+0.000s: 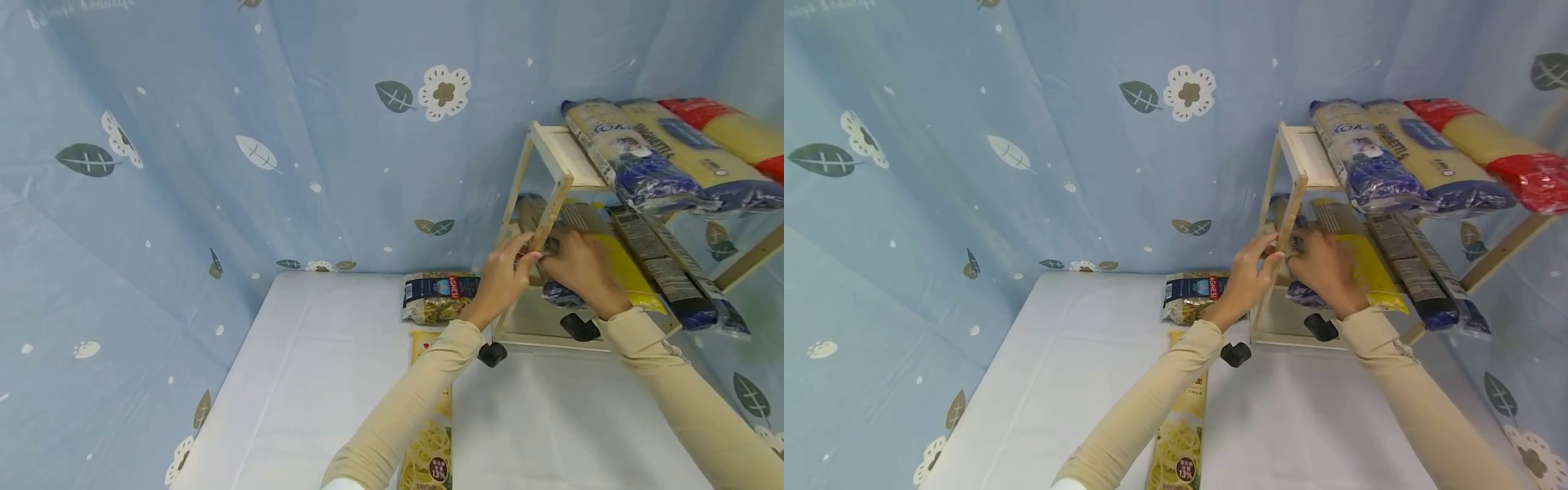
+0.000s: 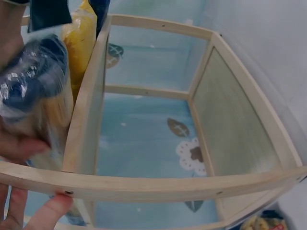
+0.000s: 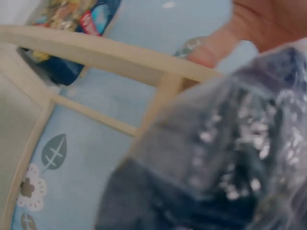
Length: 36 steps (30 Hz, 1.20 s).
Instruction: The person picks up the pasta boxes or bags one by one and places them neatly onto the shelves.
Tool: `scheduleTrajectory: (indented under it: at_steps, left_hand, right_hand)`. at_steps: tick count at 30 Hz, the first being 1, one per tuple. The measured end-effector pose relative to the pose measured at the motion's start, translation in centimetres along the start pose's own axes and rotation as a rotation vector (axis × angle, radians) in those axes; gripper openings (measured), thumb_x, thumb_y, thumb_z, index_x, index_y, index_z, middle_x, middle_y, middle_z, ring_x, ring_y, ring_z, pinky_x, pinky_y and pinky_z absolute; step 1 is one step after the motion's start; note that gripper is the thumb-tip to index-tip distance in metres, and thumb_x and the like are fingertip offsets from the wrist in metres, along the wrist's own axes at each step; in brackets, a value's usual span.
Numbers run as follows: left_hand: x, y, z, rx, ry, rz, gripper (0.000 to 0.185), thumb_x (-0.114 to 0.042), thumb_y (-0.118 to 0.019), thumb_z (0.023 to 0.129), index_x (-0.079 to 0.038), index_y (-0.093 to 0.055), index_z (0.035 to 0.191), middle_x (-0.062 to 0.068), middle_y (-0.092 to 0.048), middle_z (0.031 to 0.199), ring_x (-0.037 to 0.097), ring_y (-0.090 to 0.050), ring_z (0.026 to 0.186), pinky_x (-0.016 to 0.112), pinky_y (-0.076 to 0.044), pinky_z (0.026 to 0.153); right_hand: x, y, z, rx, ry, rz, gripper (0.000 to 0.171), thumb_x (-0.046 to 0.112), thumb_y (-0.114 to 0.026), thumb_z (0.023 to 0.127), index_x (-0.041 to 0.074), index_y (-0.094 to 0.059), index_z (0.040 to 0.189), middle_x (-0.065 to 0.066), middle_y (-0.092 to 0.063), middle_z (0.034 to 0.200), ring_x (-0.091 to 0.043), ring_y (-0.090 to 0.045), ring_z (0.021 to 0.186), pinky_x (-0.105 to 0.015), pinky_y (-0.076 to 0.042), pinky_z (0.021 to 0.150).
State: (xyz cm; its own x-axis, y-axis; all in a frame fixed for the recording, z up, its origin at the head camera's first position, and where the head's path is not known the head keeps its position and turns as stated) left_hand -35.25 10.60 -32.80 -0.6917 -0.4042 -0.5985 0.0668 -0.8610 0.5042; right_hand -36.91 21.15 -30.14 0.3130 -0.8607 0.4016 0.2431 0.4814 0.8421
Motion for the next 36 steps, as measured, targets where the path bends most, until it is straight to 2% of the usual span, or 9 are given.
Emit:
scheduleTrajectory:
  at_steps: [3, 7, 11, 16, 19, 24, 27, 30, 36]
  left_hand:
    - [-0.2, 0.2, 0.1, 0.005, 0.001, -0.01, 0.041, -0.025, -0.046, 0.101, -0.004, -0.047, 0.136, 0.007, -0.06, 0.107, 0.013, -0.059, 0.096, 0.014, -0.046, 0.08]
    - [-0.1, 0.6, 0.3, 0.0, 0.005, -0.009, 0.041, -0.026, -0.045, 0.101, -0.005, -0.047, 0.136, 0.007, -0.06, 0.107, 0.012, -0.059, 0.097, 0.016, -0.046, 0.083]
    - [-0.2, 0.6, 0.3, -0.003, -0.003, -0.02, 0.041, -0.025, -0.046, 0.1, -0.005, -0.047, 0.136, 0.008, -0.059, 0.107, 0.013, -0.06, 0.097, 0.018, -0.047, 0.083]
    - [-0.1, 0.7, 0.2, -0.016, 0.001, -0.021, 0.04, -0.025, -0.047, 0.1, -0.005, -0.048, 0.135, 0.007, -0.059, 0.106, 0.012, -0.059, 0.095, 0.015, -0.045, 0.081]
    - [-0.2, 0.6, 0.2, -0.025, -0.003, -0.016, 0.039, -0.025, -0.048, 0.1, -0.006, -0.05, 0.134, 0.006, -0.059, 0.106, 0.011, -0.059, 0.094, 0.014, -0.045, 0.08]
    - [0.0, 0.3, 0.0, -0.023, 0.005, -0.02, 0.039, -0.028, -0.046, 0.1, -0.008, -0.05, 0.133, 0.006, -0.059, 0.108, 0.011, -0.059, 0.095, 0.013, -0.045, 0.078]
    - [0.1, 0.1, -0.1, -0.018, 0.022, -0.028, 0.039, -0.027, -0.046, 0.1, -0.008, -0.049, 0.134, 0.006, -0.059, 0.109, 0.011, -0.059, 0.096, 0.014, -0.046, 0.079]
    - [0.1, 0.0, -0.2, -0.009, 0.033, -0.032, 0.04, -0.027, -0.045, 0.1, -0.008, -0.047, 0.136, 0.006, -0.059, 0.109, 0.011, -0.059, 0.096, 0.014, -0.046, 0.079]
    - [0.1, -0.2, -0.1, -0.001, 0.041, -0.034, 0.043, -0.029, -0.043, 0.101, -0.007, -0.045, 0.137, 0.007, -0.059, 0.109, 0.012, -0.059, 0.096, 0.015, -0.046, 0.079]
  right_hand:
    - [0.0, -0.6, 0.3, 0.042, -0.009, -0.028, 0.032, 0.01, -0.063, 0.083, -0.006, -0.065, 0.109, -0.016, -0.062, 0.067, -0.023, -0.045, 0.043, -0.034, -0.031, 0.035]
    - [-0.2, -1.2, 0.9, 0.146, -0.053, -0.059, 0.036, 0.014, -0.062, 0.084, -0.011, -0.062, 0.11, -0.017, -0.059, 0.066, -0.025, -0.049, 0.047, -0.035, -0.034, 0.038]
    - [-0.3, -1.7, 1.2, 0.241, -0.072, -0.062, 0.041, 0.019, -0.06, 0.086, -0.01, -0.06, 0.115, -0.021, -0.062, 0.077, -0.028, -0.053, 0.053, -0.037, -0.038, 0.043]
    - [-0.3, -2.6, 0.9, 0.362, -0.06, -0.026, 0.052, 0.031, -0.062, 0.088, -0.008, -0.056, 0.123, -0.025, -0.063, 0.097, -0.029, -0.058, 0.065, -0.042, -0.045, 0.054]
    - [-0.3, -2.8, 0.7, 0.399, -0.035, -0.023, 0.06, 0.036, -0.064, 0.088, -0.007, -0.052, 0.128, -0.029, -0.06, 0.109, -0.035, -0.061, 0.075, -0.049, -0.048, 0.064]
    - [-0.2, -2.7, 0.1, 0.439, 0.019, 0.027, 0.067, 0.038, -0.067, 0.088, -0.003, -0.045, 0.136, -0.031, -0.052, 0.125, -0.046, -0.055, 0.103, -0.061, -0.043, 0.083]
    - [-0.1, -2.3, -0.3, 0.468, 0.032, 0.096, 0.068, 0.039, -0.067, 0.088, -0.001, -0.045, 0.138, -0.031, -0.05, 0.129, -0.047, -0.052, 0.109, -0.061, -0.042, 0.087]
    - [-0.2, -1.2, -0.9, 0.479, 0.033, 0.112, 0.068, 0.038, -0.065, 0.09, -0.005, -0.043, 0.138, -0.033, -0.047, 0.13, -0.049, -0.052, 0.109, -0.061, -0.043, 0.085]
    - [-2.4, 2.4, -2.3, 0.467, -0.072, 0.083, 0.068, 0.04, -0.057, 0.094, -0.006, -0.038, 0.141, -0.036, -0.04, 0.134, -0.052, -0.046, 0.112, -0.061, -0.044, 0.082]
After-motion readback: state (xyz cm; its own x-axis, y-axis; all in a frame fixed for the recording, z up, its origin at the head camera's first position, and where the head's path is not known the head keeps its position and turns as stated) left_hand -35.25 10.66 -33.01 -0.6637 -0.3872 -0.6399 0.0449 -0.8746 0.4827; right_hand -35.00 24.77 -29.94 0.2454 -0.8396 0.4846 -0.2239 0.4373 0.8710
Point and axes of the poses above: each hand's wrist, its own z-axis towards the middle knuckle, its own y-axis out of the back of the hand, x = y × z, the point moved 9 cm from there along z, towards the middle knuckle
